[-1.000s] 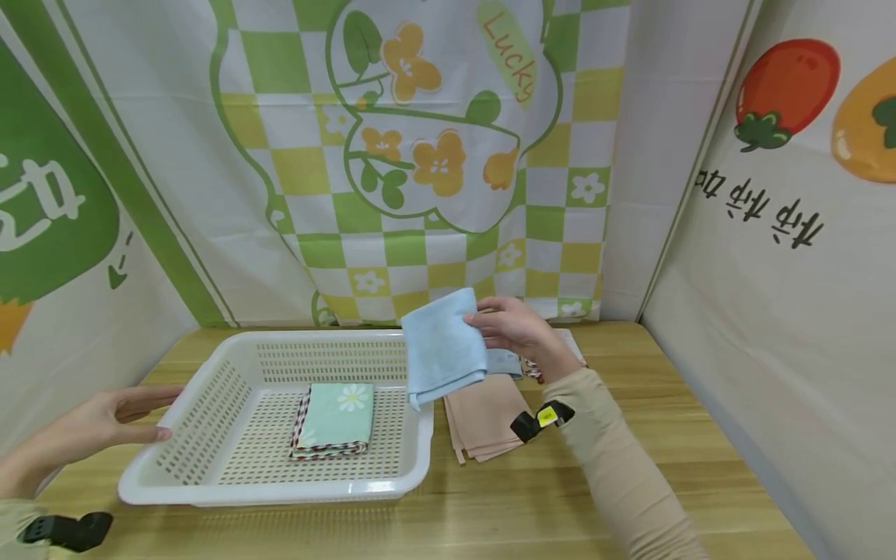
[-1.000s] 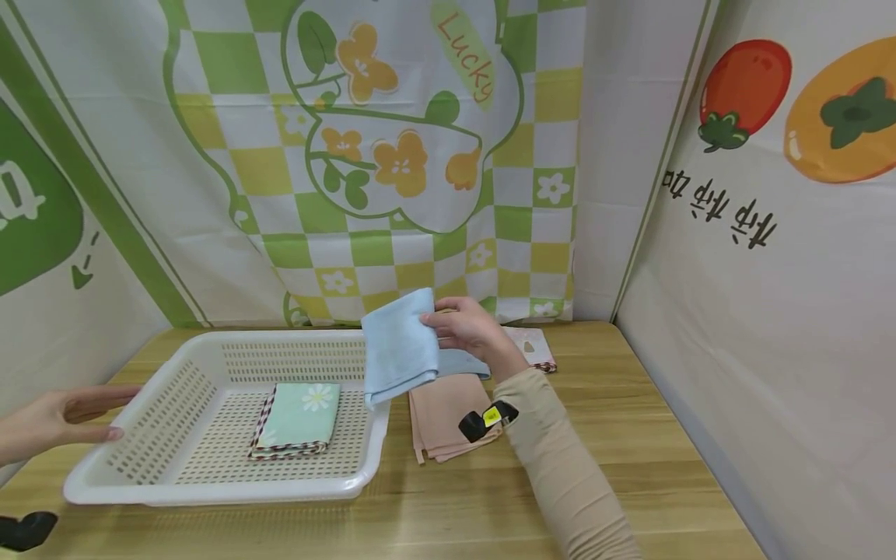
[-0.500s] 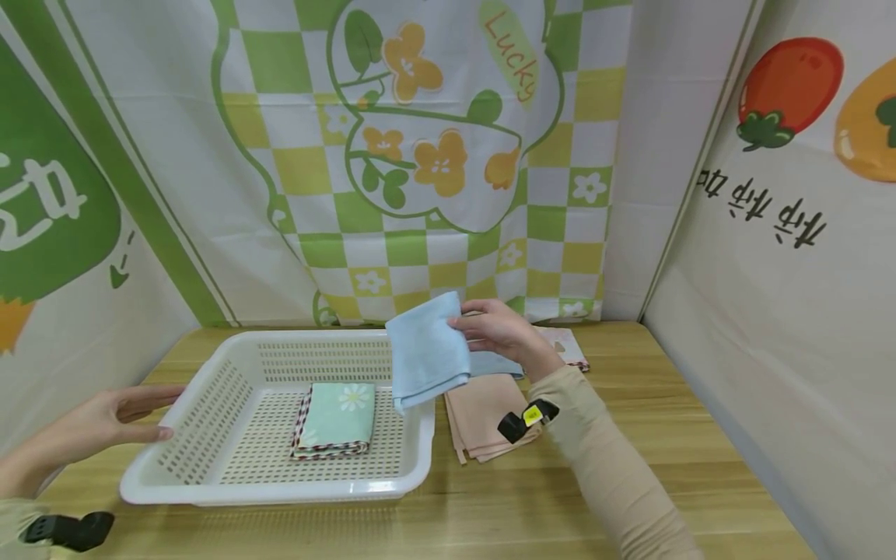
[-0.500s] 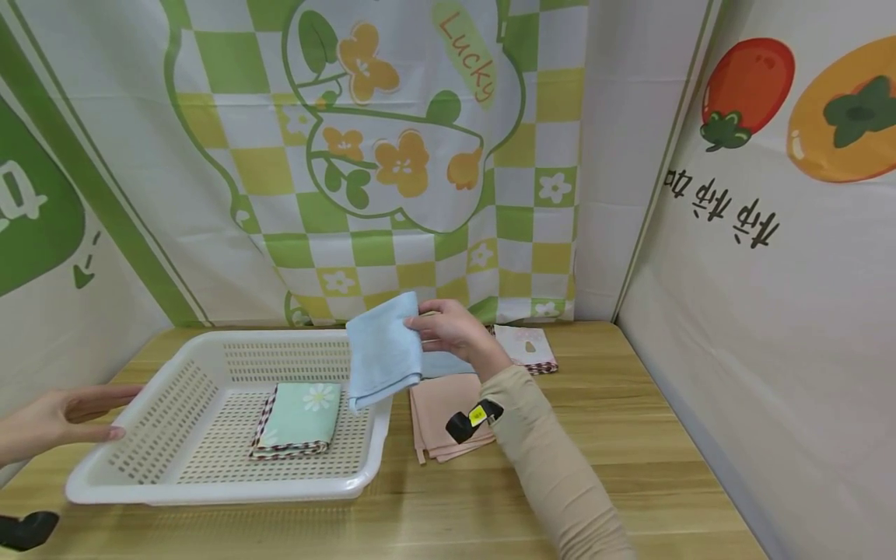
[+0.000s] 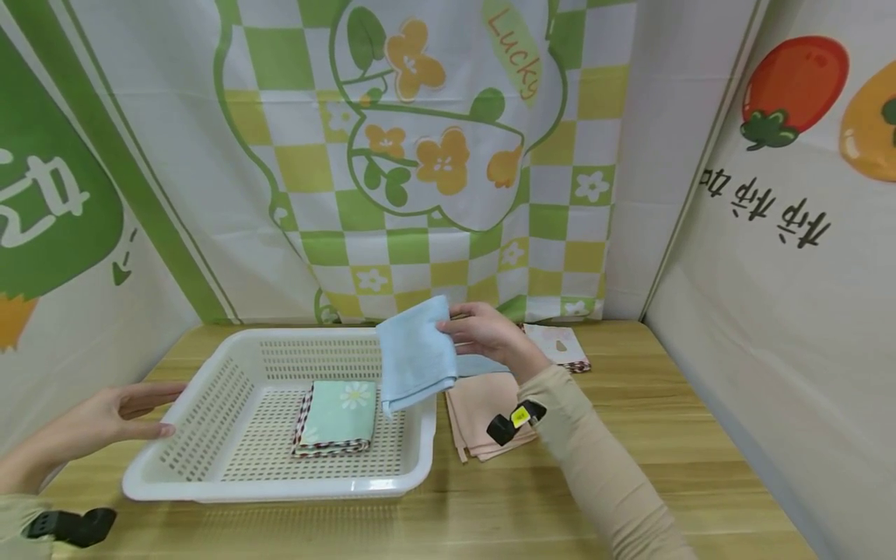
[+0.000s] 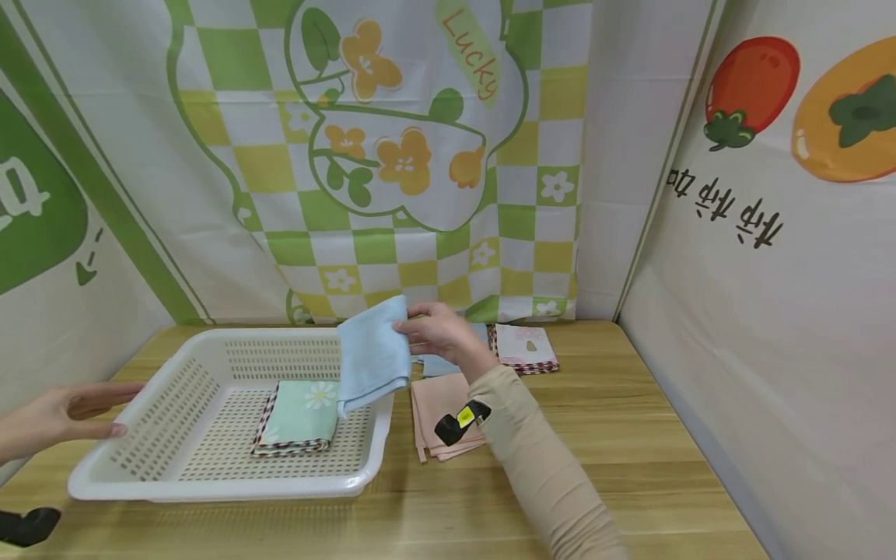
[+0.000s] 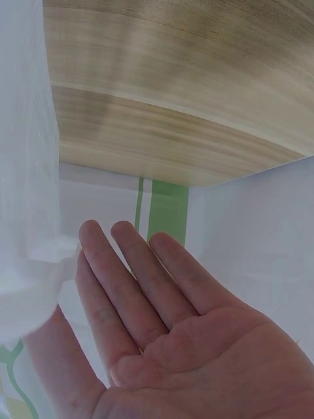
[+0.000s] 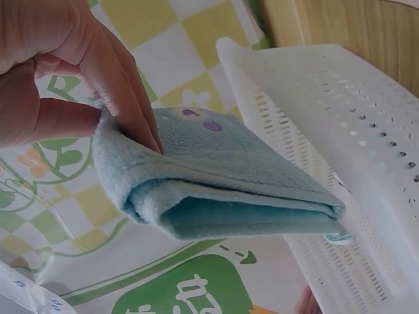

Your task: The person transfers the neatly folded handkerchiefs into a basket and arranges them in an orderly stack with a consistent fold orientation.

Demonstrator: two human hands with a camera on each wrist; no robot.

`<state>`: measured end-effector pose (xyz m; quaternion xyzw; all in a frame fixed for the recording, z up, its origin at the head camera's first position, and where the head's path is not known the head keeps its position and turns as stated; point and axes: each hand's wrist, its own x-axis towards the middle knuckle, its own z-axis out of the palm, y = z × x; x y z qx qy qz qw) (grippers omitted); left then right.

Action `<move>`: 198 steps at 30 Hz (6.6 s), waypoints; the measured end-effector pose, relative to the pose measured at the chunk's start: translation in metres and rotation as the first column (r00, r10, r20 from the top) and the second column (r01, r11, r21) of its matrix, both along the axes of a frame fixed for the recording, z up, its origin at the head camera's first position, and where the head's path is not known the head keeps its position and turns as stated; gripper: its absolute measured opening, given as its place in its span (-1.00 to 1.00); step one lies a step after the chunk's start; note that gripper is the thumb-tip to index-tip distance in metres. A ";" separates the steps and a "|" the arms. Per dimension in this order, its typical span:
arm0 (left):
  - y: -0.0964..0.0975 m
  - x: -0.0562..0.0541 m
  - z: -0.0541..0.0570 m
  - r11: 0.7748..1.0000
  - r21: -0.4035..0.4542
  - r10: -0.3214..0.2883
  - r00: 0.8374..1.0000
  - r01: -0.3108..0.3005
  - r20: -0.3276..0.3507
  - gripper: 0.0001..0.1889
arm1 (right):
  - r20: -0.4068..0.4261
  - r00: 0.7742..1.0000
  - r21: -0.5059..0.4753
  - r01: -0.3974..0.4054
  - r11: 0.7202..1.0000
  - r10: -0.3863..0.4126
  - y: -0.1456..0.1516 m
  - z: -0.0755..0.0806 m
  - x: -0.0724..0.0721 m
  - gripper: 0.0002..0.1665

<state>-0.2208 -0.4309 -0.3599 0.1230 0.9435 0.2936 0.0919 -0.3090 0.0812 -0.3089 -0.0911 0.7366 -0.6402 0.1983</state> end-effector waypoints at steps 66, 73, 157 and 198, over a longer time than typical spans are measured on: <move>0.005 0.001 0.003 0.998 -0.049 0.044 0.998 -0.042 0.052 -0.21 | 0.132 0.990 -0.075 -0.037 0.996 0.047 -0.071 -0.033 -0.006 -0.48; 0.004 0.000 0.002 0.998 -0.050 0.047 0.997 -0.045 0.058 -0.20 | 0.147 0.988 -0.095 -0.033 0.995 0.046 -0.079 -0.038 -0.007 -0.52; 0.002 -0.001 -0.001 1.000 -0.024 0.020 1.000 -0.020 0.010 -0.25 | 0.321 0.919 -0.226 -0.162 0.961 0.231 -0.144 -0.084 -0.030 -0.55; 0.002 0.001 0.000 0.998 -0.058 0.019 1.000 -0.020 -0.023 -0.28 | 0.386 0.914 -0.051 -0.117 0.992 0.127 -0.124 -0.062 -0.019 -0.68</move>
